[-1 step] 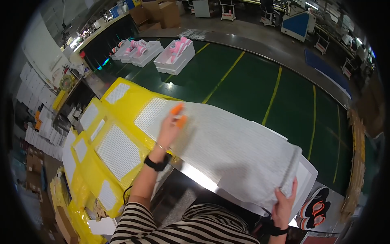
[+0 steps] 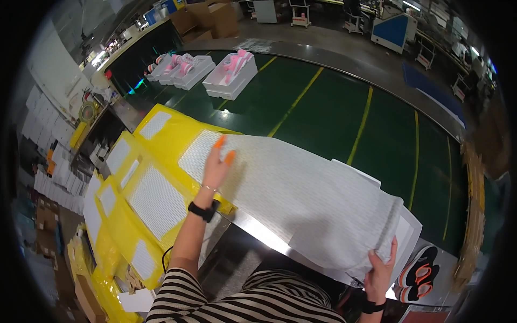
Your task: The recorder is packing finished shoes into white boxes with tissue paper at a factory workstation.
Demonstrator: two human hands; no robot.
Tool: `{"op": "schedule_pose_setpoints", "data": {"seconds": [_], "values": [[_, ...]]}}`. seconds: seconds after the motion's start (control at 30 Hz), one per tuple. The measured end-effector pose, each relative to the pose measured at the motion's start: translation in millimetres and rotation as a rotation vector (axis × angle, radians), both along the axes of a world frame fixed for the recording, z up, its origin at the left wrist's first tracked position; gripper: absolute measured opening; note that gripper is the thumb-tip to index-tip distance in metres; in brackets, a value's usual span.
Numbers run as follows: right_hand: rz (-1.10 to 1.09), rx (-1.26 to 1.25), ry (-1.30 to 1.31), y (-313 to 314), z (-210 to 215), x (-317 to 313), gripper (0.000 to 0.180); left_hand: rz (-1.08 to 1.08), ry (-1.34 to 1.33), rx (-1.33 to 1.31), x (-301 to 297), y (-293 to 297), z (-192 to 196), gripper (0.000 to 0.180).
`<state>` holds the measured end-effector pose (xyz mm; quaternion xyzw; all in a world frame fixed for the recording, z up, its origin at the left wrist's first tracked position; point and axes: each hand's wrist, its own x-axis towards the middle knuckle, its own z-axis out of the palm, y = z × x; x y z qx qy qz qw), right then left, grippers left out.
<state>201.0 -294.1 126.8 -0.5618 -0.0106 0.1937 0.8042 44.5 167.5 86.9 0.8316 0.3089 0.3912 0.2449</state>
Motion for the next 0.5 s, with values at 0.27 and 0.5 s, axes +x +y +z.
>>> {"op": "schedule_pose_setpoints", "data": {"seconds": [0.27,0.5], "values": [[-0.026,-0.145,0.184,-44,-24,41,0.078,0.103,0.471,0.075,-44,43,-94,0.041],[-0.204,-0.399,-0.069,-119,-75,108,0.083,-0.059,0.321,-0.261,17,-13,-48,0.033]]}}
